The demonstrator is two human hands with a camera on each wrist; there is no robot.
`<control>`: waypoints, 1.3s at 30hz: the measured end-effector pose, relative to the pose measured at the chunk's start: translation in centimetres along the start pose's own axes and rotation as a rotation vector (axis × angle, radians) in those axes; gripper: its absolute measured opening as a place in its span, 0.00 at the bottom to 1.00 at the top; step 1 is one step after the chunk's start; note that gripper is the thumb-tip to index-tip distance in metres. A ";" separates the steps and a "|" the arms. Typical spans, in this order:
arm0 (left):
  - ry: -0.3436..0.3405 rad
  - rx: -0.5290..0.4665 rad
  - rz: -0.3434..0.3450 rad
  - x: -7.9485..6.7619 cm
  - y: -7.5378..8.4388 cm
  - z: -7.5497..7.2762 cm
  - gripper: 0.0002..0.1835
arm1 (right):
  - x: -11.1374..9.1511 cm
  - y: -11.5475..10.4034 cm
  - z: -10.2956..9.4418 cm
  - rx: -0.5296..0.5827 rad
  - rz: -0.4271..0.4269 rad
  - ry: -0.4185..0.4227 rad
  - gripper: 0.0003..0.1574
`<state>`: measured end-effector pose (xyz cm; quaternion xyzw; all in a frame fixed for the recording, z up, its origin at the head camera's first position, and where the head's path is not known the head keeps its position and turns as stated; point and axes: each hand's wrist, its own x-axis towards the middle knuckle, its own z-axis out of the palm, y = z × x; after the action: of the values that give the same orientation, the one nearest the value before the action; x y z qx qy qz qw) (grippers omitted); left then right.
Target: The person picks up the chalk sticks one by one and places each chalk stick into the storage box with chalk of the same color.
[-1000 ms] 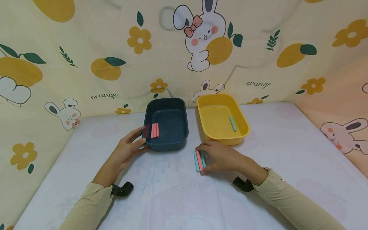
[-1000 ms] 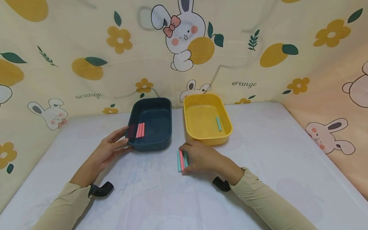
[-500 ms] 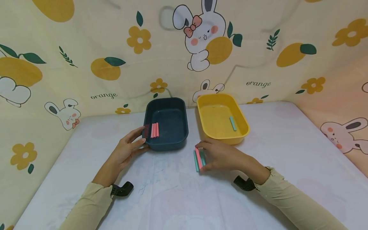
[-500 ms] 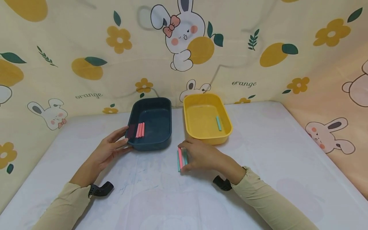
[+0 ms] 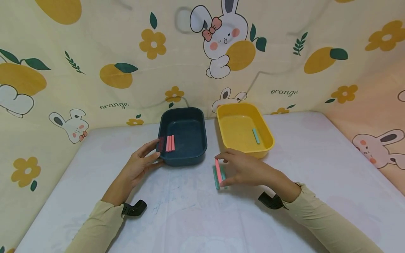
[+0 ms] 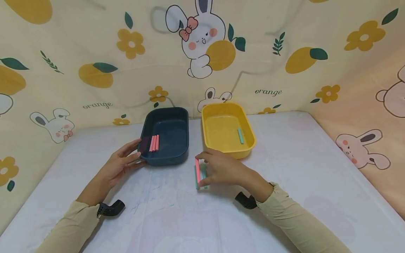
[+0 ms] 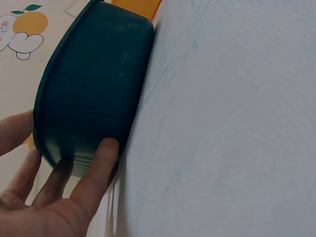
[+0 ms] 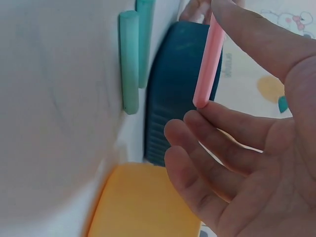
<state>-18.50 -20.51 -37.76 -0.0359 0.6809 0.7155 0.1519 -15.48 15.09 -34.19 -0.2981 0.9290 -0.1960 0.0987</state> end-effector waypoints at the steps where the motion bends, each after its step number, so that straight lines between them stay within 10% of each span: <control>1: 0.001 -0.001 -0.001 0.0 0.0 0.0 0.33 | 0.0 0.0 -0.1 0.003 0.002 0.003 0.53; 39: -0.011 0.004 0.015 -0.2 -0.1 0.1 0.33 | -1.2 0.1 -2.7 0.114 -0.008 0.129 0.53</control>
<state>-18.28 -20.48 -37.83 -0.0265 0.6816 0.7156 0.1504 -15.37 16.69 -31.72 -0.2825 0.9195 -0.2679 0.0548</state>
